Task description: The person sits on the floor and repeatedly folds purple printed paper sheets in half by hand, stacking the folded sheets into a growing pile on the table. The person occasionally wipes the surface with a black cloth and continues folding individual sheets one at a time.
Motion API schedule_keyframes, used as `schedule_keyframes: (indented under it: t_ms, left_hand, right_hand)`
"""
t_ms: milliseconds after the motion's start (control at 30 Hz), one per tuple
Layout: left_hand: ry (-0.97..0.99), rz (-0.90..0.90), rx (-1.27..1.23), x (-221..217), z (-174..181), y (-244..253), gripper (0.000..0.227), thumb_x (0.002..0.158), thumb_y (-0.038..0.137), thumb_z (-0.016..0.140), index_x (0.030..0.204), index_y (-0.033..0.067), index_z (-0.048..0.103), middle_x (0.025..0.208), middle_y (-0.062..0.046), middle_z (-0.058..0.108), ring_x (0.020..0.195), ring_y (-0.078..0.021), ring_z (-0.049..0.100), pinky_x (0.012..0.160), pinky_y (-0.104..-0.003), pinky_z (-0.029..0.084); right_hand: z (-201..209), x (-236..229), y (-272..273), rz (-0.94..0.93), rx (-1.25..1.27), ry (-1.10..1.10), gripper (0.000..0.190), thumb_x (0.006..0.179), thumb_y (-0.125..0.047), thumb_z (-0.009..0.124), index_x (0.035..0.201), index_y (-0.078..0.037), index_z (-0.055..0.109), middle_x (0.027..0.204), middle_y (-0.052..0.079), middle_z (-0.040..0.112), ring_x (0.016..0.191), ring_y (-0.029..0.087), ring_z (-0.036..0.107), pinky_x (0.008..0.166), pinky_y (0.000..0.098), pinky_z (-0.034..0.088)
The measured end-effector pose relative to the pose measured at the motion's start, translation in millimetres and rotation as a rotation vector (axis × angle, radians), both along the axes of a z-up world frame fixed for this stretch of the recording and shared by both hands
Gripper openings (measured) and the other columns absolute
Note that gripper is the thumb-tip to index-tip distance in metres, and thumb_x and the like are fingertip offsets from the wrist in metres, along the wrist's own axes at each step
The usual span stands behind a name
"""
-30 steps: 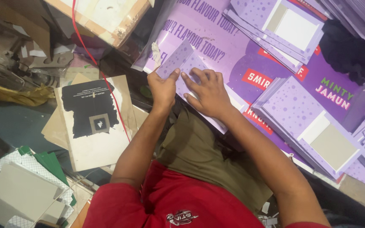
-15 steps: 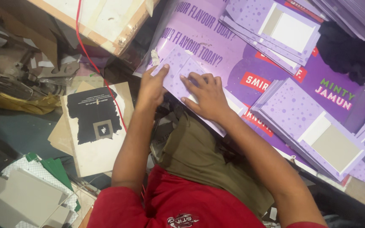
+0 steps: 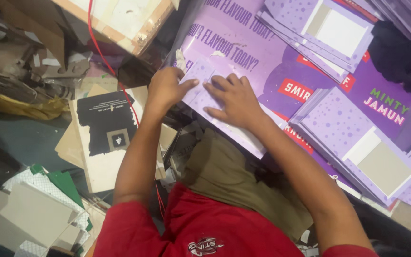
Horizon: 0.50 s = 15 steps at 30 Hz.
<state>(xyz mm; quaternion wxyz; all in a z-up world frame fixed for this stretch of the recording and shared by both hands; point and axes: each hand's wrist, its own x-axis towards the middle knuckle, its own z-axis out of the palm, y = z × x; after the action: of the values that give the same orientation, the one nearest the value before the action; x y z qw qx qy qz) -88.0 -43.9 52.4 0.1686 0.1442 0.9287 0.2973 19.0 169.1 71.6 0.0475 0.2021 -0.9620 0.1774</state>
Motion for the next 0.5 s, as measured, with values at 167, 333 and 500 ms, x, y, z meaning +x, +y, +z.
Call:
schedule_keyframes:
  t_ms: [167, 333, 500]
  left_hand:
    - [0.034, 0.039, -0.060, -5, 18, 12, 0.043, 0.072, 0.045, 0.086, 0.079, 0.0049, 0.073, 0.074, -0.017, 0.071, 0.079, -0.0356, 0.071, 0.074, -0.049, 0.052]
    - [-0.083, -0.001, -0.032, -13, 6, 4, 0.045, 0.077, 0.044, 0.084, 0.073, 0.0012, 0.069, 0.070, -0.018, 0.068, 0.074, -0.0348, 0.071, 0.074, -0.047, 0.052]
    - [-0.147, 0.003, -0.031, -25, 1, 5, 0.041, 0.079, 0.042, 0.080, 0.072, 0.0031, 0.069, 0.067, -0.017, 0.069, 0.072, -0.0325, 0.072, 0.072, -0.045, 0.053]
  right_hand:
    - [-4, -7, 3, 0.002, -0.078, 0.080, 0.052, 0.091, -0.044, 0.068, 0.134, -0.014, 0.071, 0.124, 0.006, 0.063, 0.101, 0.027, 0.052, 0.088, 0.0408, 0.040]
    - [-13, -5, 6, 0.019, -0.077, 0.038, 0.050, 0.092, -0.043, 0.069, 0.132, -0.013, 0.072, 0.123, 0.005, 0.064, 0.098, 0.026, 0.052, 0.085, 0.0411, 0.039]
    - [-7, -9, 4, 0.024, -0.065, 0.082, 0.048, 0.093, -0.043, 0.068, 0.131, -0.014, 0.072, 0.119, 0.005, 0.064, 0.097, 0.024, 0.052, 0.084, 0.0403, 0.039]
